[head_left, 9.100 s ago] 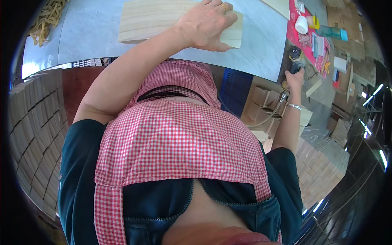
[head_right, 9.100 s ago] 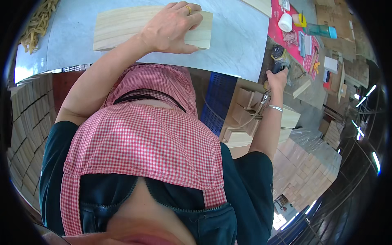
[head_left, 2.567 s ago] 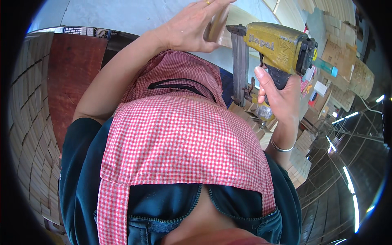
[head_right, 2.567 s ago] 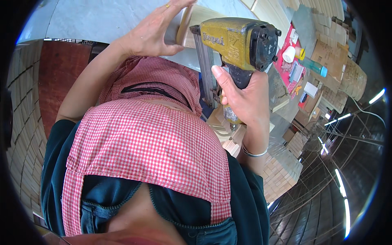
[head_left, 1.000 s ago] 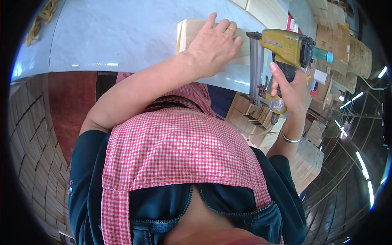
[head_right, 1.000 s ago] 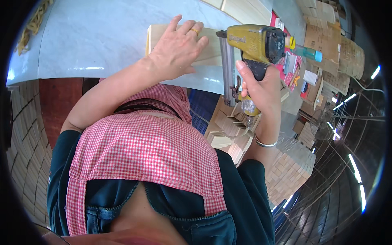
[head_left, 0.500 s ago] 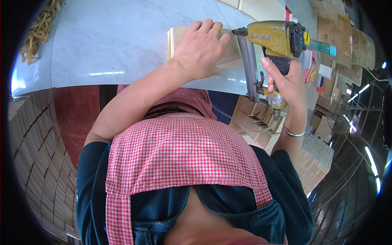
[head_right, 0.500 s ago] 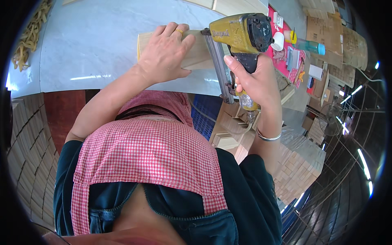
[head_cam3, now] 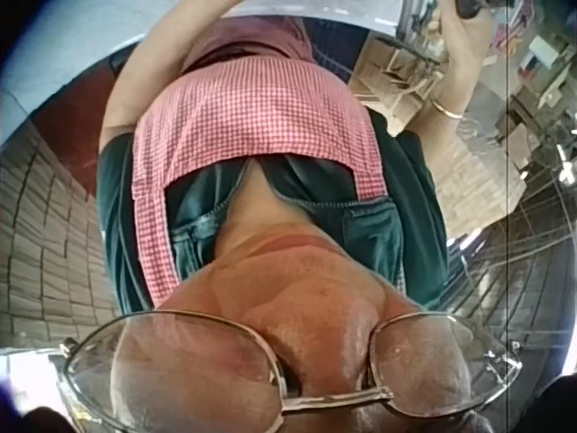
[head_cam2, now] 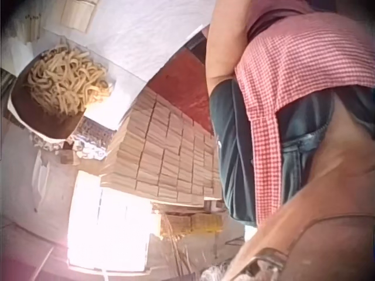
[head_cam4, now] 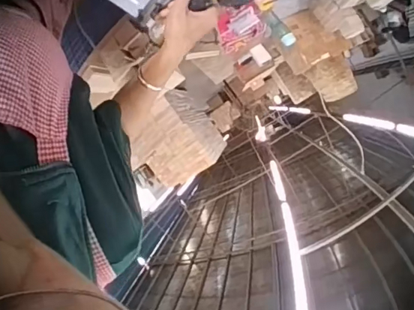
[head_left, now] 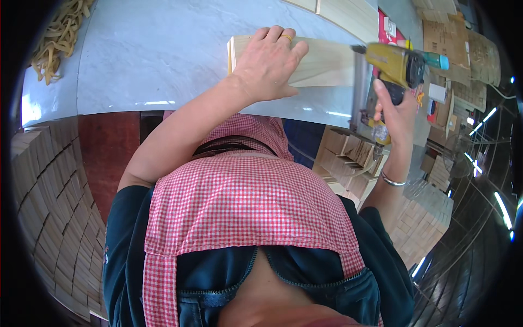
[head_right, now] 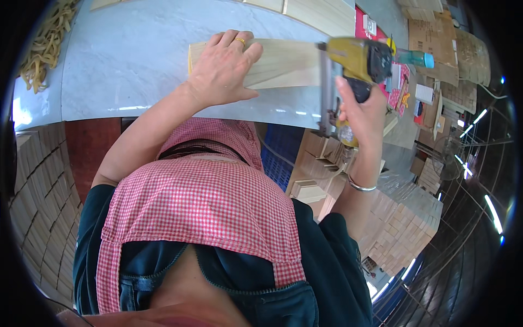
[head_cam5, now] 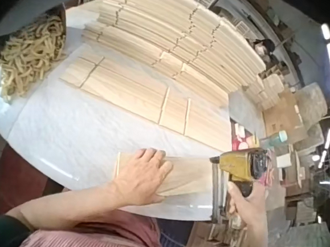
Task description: Assembling wooden boxes by gluing components and securing them with a pneumatic nail gun.
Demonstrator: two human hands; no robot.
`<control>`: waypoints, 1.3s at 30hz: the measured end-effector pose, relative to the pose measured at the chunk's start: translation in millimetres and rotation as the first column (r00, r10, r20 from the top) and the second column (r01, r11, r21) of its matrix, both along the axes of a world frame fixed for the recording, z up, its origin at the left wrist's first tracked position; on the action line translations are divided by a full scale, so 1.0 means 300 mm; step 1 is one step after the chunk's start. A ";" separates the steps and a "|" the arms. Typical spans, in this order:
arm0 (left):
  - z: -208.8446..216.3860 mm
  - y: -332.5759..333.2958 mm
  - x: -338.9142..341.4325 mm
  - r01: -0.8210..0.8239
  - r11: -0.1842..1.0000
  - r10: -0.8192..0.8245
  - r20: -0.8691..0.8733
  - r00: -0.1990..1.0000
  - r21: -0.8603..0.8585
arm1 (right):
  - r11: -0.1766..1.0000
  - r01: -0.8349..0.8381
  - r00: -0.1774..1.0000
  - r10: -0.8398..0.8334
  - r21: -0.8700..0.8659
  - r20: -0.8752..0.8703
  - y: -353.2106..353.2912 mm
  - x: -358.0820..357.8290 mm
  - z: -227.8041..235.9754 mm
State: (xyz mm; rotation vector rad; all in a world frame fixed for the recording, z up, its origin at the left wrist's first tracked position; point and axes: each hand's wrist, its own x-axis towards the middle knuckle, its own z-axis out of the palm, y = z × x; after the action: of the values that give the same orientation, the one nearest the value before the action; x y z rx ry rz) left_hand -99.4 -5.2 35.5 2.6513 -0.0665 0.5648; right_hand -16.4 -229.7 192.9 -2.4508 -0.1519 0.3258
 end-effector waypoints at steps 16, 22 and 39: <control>-0.028 0.500 -0.681 -0.200 -0.159 0.526 -0.254 0.812 -0.967 | 0.690 0.249 0.937 0.006 -0.680 0.349 -0.853 0.375 -0.470; -0.021 0.354 -0.784 -0.653 0.460 0.845 0.070 0.531 -0.601 | 0.736 0.292 0.901 0.003 -0.611 0.434 -0.773 0.393 -0.561; 0.417 0.313 -0.972 -0.871 0.443 0.714 0.504 0.486 0.212 | 0.858 -0.513 0.669 0.411 -0.014 0.619 0.046 -0.022 -0.738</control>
State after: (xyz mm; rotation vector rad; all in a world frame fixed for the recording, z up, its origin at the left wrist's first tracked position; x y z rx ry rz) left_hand -390.9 88.6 160.6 2.8314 1.2184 1.4886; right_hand -23.0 -215.7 -28.5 -2.2300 -1.0602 -0.2779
